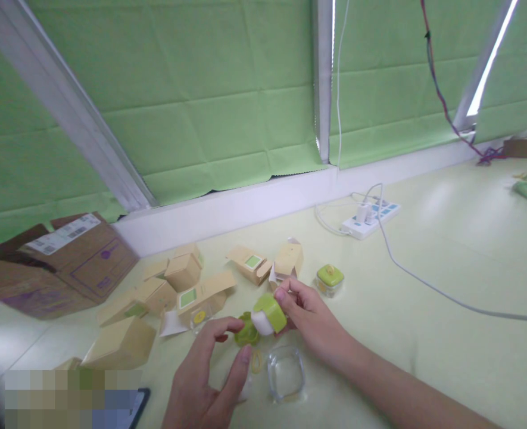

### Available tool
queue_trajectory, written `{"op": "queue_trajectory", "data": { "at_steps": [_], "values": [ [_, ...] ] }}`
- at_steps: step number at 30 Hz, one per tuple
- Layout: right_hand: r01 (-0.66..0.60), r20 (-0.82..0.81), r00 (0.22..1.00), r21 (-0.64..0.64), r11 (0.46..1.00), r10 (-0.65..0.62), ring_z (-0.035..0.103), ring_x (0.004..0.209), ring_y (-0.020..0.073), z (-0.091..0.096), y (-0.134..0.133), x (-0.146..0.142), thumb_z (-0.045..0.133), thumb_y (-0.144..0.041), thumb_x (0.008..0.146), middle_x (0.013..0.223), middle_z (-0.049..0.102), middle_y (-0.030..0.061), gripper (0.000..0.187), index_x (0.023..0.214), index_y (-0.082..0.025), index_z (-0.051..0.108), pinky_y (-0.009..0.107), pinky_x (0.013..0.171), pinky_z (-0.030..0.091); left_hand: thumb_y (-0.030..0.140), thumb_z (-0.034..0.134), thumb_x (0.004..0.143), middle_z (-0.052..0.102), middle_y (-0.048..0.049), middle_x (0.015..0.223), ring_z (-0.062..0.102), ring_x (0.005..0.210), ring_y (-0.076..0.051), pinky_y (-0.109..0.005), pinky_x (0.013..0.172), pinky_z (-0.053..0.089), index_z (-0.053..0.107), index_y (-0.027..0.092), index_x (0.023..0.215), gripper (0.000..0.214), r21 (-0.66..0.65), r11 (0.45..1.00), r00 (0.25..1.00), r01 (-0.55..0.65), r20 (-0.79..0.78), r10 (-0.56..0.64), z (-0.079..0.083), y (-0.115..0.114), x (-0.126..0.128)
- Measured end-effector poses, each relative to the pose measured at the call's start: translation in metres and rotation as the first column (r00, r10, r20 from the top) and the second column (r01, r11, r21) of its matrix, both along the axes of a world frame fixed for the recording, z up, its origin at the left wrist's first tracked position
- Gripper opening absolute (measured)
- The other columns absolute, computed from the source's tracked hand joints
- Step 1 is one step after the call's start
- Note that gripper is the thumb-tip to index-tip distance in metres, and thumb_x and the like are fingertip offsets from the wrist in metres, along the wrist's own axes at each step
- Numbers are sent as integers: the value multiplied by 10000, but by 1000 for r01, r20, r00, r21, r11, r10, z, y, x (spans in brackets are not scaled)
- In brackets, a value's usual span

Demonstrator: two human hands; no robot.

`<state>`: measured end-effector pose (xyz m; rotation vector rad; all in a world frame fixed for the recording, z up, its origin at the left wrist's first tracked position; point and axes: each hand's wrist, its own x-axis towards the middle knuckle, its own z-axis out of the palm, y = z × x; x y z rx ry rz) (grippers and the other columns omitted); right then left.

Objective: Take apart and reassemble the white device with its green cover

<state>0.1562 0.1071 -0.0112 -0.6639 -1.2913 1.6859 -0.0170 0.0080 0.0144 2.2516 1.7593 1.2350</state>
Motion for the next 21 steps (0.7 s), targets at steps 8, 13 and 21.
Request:
{"op": "queue_trajectory", "data": {
  "at_steps": [8, 13, 21],
  "values": [
    [-168, 15, 986, 136, 976, 168, 425, 619, 100, 15, -14, 2, 661, -557, 899, 686, 510, -50, 420, 803, -174, 519, 223, 573, 320, 262, 660, 905, 707, -59, 1048, 690, 965, -223, -334, 826, 583, 598, 249, 1150, 254, 0, 996, 996, 87, 1, -87, -1, 3, -4],
    [-246, 11, 969, 140, 959, 246, 432, 680, 115, 16, -17, 6, 711, -543, 865, 774, 527, -32, 412, 884, -183, 511, 229, 598, 318, 237, 693, 901, 704, -66, 1101, 688, 1022, -210, -314, 893, 574, 593, 256, 1195, 311, 54, 994, 993, 90, -81, -86, 1, 2, -11],
    [-274, 5, 962, 55, 960, 274, 410, 625, 100, 18, -22, 5, 792, -492, 800, 739, 517, -46, 432, 803, -198, 474, 219, 560, 291, 161, 651, 858, 716, -74, 1063, 693, 995, -208, -298, 874, 577, 554, 230, 1168, 332, 73, 976, 965, 206, -183, -189, 13, 0, -10]
  ]
}}
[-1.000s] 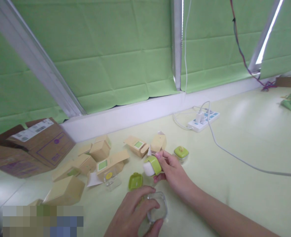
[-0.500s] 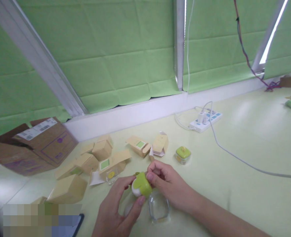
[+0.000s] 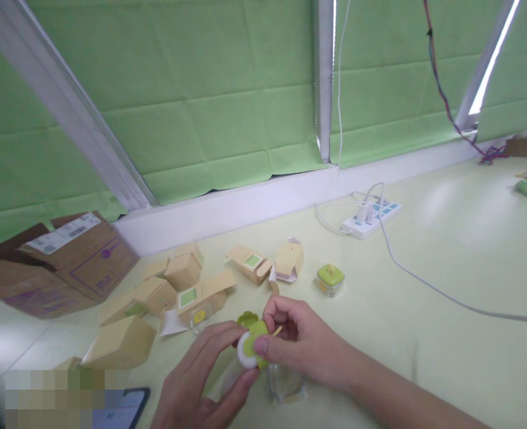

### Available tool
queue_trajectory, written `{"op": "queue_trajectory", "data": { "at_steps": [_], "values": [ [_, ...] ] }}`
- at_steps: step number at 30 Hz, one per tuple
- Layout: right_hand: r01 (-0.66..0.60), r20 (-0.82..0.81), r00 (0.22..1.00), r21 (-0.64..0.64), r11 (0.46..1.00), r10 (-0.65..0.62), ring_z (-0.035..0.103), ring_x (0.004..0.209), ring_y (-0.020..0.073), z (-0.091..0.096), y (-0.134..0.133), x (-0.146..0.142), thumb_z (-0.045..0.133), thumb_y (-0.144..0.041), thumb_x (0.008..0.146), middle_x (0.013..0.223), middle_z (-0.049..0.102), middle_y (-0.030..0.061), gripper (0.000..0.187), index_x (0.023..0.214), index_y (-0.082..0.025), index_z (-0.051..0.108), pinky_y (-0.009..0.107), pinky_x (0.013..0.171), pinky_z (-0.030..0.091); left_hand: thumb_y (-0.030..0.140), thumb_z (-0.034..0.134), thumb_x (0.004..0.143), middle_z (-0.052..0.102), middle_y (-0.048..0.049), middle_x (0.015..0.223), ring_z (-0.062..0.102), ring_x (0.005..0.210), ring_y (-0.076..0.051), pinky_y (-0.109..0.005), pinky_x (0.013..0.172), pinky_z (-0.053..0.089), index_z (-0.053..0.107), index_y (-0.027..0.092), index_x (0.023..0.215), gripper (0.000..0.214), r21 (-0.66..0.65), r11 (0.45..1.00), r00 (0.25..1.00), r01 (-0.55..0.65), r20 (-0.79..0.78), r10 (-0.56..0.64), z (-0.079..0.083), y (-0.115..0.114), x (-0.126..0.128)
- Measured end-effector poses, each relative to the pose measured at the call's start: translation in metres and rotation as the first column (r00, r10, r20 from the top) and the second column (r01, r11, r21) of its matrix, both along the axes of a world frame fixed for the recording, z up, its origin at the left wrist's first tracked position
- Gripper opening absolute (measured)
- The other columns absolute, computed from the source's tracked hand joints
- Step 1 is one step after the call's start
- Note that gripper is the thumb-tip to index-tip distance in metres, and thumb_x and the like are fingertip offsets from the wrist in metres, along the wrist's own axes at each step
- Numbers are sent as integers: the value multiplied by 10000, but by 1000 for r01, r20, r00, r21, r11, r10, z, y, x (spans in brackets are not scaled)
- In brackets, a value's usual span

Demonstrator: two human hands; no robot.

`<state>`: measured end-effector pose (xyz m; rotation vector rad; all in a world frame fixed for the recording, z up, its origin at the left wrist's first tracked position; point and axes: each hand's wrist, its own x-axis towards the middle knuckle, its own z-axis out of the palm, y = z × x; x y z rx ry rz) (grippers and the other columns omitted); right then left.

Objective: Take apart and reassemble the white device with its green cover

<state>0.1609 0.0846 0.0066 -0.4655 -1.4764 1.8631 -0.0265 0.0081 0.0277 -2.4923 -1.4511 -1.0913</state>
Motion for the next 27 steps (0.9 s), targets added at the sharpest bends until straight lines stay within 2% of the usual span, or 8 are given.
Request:
{"op": "queue_trajectory", "data": {
  "at_steps": [3, 9, 15, 20, 24, 27],
  "values": [
    [-17, -20, 1000, 22, 1000, 17, 456, 662, 112, 1, -3, -1, 824, -436, 780, 747, 537, -41, 416, 798, -197, 484, 223, 606, 341, 104, 595, 784, 704, -69, 989, 696, 919, -196, -277, 820, 578, 533, 211, 1120, 358, 64, 998, 1000, 20, 0, -20, 3, 0, 4],
    [-22, -2, 1000, 72, 997, 22, 502, 741, 124, 6, -7, 2, 895, -265, 706, 801, 590, -25, 409, 807, -184, 507, 218, 672, 394, 116, 558, 697, 671, -77, 900, 690, 835, -211, -290, 729, 581, 522, 178, 1091, 400, 141, 989, 998, -52, -29, 56, -1, -4, 11],
    [-66, -61, 996, 15, 998, 67, 472, 632, 87, 5, -6, -2, 856, -338, 760, 750, 584, -36, 394, 800, -185, 496, 193, 571, 352, 126, 564, 682, 610, -19, 810, 647, 700, -163, -243, 614, 543, 515, 202, 1031, 361, 97, 994, 999, -44, 24, 42, 7, -5, 15],
    [-90, -90, 992, -48, 995, 85, 483, 572, 78, 1, -3, -4, 844, -420, 762, 755, 636, -30, 430, 886, -205, 493, 184, 517, 318, 144, 593, 704, 614, -13, 820, 649, 717, -161, -247, 628, 545, 513, 209, 1010, 323, 69, 996, 997, -57, 59, 53, 8, -4, 13],
    [-97, -50, 994, -40, 995, 95, 611, 743, 141, 4, -1, 2, 817, -406, 795, 889, 691, 18, 447, 1099, -204, 559, 237, 643, 431, 136, 596, 733, 645, -18, 861, 671, 763, -168, -256, 665, 560, 513, 219, 1040, 328, 22, 996, 994, -84, 72, 83, 5, -3, 11],
    [-77, 5, 997, 28, 997, 77, 630, 852, 174, 9, 0, 5, 865, -320, 741, 943, 696, 24, 432, 1090, -193, 644, 272, 754, 477, 146, 621, 763, 672, -25, 907, 686, 808, -180, -270, 699, 573, 523, 226, 1070, 332, -28, 995, 991, -93, 94, 96, 3, -2, 10]
  ]
}}
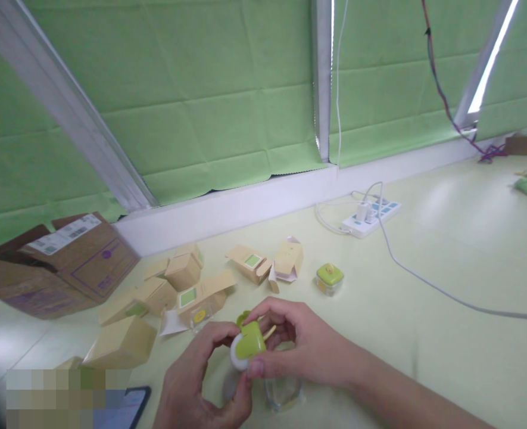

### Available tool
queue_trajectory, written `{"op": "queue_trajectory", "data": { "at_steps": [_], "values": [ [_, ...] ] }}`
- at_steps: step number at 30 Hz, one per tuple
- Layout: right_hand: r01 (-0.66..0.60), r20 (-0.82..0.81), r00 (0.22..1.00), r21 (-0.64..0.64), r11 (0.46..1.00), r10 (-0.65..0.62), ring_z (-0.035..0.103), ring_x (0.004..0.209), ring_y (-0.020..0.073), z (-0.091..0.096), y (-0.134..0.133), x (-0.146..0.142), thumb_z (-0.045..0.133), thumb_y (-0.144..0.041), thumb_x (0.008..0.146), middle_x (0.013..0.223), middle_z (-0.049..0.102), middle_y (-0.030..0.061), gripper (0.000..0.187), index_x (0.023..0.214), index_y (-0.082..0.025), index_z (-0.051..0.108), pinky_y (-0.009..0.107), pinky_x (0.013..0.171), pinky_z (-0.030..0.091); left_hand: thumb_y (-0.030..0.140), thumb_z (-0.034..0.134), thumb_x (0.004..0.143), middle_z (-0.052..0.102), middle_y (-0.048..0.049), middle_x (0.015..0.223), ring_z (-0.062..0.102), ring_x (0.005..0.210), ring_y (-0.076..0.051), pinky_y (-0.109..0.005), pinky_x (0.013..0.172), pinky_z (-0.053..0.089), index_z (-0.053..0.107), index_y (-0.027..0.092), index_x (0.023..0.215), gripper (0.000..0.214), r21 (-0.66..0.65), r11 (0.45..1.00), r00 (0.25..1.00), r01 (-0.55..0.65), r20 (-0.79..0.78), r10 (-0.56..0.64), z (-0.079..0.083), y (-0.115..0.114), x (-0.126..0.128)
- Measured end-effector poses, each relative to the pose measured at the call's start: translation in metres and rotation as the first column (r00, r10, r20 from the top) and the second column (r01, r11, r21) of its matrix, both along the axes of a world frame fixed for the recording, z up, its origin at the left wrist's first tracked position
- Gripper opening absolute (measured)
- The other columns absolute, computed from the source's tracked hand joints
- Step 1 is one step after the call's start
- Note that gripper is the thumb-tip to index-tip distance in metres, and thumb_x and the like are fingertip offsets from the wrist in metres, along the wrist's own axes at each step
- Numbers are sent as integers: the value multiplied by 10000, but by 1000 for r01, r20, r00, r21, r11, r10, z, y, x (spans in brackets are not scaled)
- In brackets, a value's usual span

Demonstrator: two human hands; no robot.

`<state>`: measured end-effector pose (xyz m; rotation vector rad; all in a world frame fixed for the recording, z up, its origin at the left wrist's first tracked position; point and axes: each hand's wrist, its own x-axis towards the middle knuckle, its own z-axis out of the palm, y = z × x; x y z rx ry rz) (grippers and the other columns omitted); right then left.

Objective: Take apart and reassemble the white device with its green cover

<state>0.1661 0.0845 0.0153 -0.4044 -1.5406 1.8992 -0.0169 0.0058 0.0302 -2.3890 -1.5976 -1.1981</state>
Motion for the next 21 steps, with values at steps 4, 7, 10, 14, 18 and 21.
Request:
{"op": "queue_trajectory", "data": {
  "at_steps": [4, 7, 10, 14, 18, 21],
  "values": [
    [41, 11, 999, 5, 999, -41, 638, 874, 181, -1, 1, 0, 907, -265, 683, 987, 723, 35, 482, 1089, -190, 659, 281, 790, 478, 164, 660, 802, 704, -36, 990, 702, 875, -189, -282, 759, 583, 539, 229, 1158, 382, -27, 1000, 997, 2, 79, 0, -3, -2, -1],
    [26, -34, 999, -58, 998, -28, 648, 837, 186, -7, 1, -1, 910, -342, 683, 978, 727, 51, 509, 1088, -184, 646, 281, 735, 472, 179, 684, 841, 716, -49, 1071, 703, 935, -190, -288, 804, 585, 565, 234, 1217, 399, -43, 998, 985, 53, 164, -46, -5, -3, 0],
    [-4, -70, 998, -85, 996, -2, 639, 823, 189, -10, -1, -3, 899, -410, 692, 950, 718, 52, 533, 1100, -184, 641, 282, 712, 459, 272, 737, 862, 729, -56, 1101, 705, 963, -198, -300, 830, 588, 613, 243, 1226, 386, -56, 994, 955, 91, 290, -71, -6, -3, 2],
    [-8, -59, 998, -55, 998, 5, 610, 771, 167, -9, -3, -2, 908, -384, 685, 912, 709, 31, 525, 1104, -190, 658, 254, 662, 428, 436, 730, 870, 768, -73, 1002, 727, 890, -203, -292, 791, 598, 707, 216, 1130, 342, -30, 995, 934, 93, 349, -76, -3, -3, 6],
    [29, 1, 1000, 6, 1000, -29, 625, 797, 197, -7, -1, 0, 865, -393, 733, 953, 718, 56, 452, 1097, -196, 683, 279, 676, 453, 317, 707, 905, 773, -60, 931, 731, 821, -172, -242, 747, 594, 707, 191, 1165, 289, -18, 996, 952, 86, 296, -77, 0, -5, 7],
    [62, 32, 997, 44, 997, -64, 636, 804, 205, -6, 0, 1, 837, -380, 764, 935, 720, 49, 381, 1074, -204, 701, 282, 683, 467, 145, 692, 848, 769, -62, 929, 733, 818, -173, -241, 741, 592, 682, 171, 1160, 314, 29, 998, 975, 54, 215, -59, -1, -5, 9]
  ]
}}
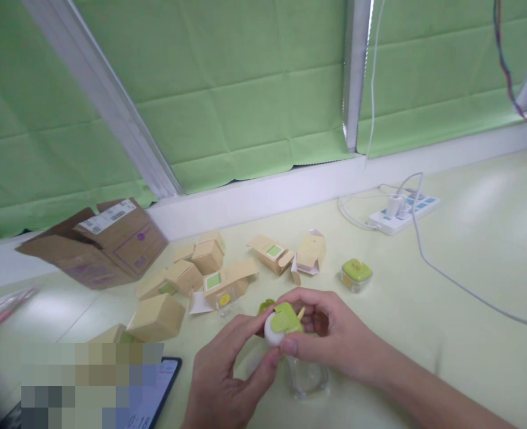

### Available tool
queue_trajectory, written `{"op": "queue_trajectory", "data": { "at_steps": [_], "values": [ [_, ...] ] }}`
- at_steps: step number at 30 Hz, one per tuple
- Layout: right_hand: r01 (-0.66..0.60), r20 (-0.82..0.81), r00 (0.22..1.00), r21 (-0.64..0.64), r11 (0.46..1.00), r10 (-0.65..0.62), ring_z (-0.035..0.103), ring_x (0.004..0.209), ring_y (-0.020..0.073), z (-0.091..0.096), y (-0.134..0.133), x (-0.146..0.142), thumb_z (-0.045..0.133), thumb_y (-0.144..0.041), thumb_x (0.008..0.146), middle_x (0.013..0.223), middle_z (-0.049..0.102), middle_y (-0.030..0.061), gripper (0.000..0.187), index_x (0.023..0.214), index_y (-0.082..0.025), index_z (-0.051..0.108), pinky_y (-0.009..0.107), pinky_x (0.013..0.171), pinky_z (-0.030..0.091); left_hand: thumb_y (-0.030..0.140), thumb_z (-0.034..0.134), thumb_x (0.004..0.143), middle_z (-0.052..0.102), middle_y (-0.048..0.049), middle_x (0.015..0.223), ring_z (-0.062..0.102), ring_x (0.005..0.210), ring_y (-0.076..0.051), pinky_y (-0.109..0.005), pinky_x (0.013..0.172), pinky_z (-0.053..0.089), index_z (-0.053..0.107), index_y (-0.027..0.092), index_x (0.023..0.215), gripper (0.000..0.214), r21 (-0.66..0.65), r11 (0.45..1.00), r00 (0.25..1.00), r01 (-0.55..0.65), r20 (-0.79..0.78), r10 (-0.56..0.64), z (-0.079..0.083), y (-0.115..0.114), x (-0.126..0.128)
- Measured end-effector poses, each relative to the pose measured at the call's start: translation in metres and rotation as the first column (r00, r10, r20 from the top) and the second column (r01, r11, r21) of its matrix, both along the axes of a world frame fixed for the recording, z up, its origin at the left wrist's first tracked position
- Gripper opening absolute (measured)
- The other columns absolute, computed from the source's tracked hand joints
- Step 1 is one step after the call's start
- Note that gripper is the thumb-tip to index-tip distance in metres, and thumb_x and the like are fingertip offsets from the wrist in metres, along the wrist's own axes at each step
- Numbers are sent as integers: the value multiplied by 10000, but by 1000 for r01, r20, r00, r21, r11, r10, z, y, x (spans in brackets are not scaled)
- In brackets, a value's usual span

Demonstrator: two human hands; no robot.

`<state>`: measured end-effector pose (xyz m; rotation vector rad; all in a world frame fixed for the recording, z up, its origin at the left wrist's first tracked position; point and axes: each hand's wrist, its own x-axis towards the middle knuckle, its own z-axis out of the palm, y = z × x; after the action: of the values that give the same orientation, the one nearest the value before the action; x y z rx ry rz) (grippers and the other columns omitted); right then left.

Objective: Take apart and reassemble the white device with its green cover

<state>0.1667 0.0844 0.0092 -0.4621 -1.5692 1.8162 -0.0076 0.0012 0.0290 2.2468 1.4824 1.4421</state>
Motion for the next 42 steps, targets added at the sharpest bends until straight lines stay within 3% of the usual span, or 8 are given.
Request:
{"op": "queue_trajectory", "data": {
  "at_steps": [5, 14, 20, 32, 37, 42],
  "values": [
    [11, 10, 1000, 26, 1000, -11, 646, 848, 186, 0, -2, -2, 837, -273, 770, 962, 736, 27, 359, 1097, -217, 699, 263, 731, 487, 86, 681, 751, 751, -35, 890, 730, 795, -173, -253, 722, 590, 640, 187, 1046, 315, 19, 996, 995, -87, -55, 88, -3, 0, 3],
    [31, 105, 994, 35, 999, -35, 673, 868, 188, 4, -6, -4, 810, -242, 808, 906, 722, 0, 344, 1119, -228, 663, 267, 752, 499, 59, 623, 731, 728, -36, 913, 720, 827, -197, -299, 725, 582, 601, 200, 1077, 375, -90, 985, 985, -150, -97, 141, -5, -2, 5],
    [46, 114, 992, 73, 996, -54, 664, 834, 199, 5, -8, -9, 788, -288, 825, 888, 720, 15, 315, 1112, -205, 690, 280, 737, 508, 89, 562, 723, 670, -17, 867, 683, 767, -182, -280, 680, 559, 543, 232, 1092, 397, -17, 991, 983, -134, -128, 131, -12, 3, 2],
    [-45, -4, 999, 46, 998, 45, 645, 853, 176, 11, -6, -8, 764, -279, 862, 926, 726, 19, 304, 1158, -210, 741, 245, 741, 505, 94, 577, 683, 636, 5, 793, 662, 684, -160, -241, 619, 547, 528, 217, 1027, 368, 78, 991, 964, -113, -235, 128, -2, 6, 0],
    [-2, -10, 1000, 47, 999, 2, 638, 883, 184, 13, -9, -9, 786, -269, 841, 1016, 737, 43, 321, 1153, -205, 738, 267, 788, 508, 131, 571, 723, 647, 16, 788, 652, 663, -142, -232, 613, 527, 543, 227, 1011, 304, 63, 988, 978, -140, -149, 148, 0, 7, 2],
    [-39, -42, 998, 3, 999, 40, 637, 858, 189, 13, -8, -10, 774, -318, 851, 975, 733, 43, 322, 1147, -197, 733, 272, 761, 508, 169, 589, 712, 658, 18, 760, 648, 652, -149, -247, 612, 518, 570, 223, 939, 234, -11, 990, 985, -143, -97, 141, -1, 9, 1]
  ]
}}
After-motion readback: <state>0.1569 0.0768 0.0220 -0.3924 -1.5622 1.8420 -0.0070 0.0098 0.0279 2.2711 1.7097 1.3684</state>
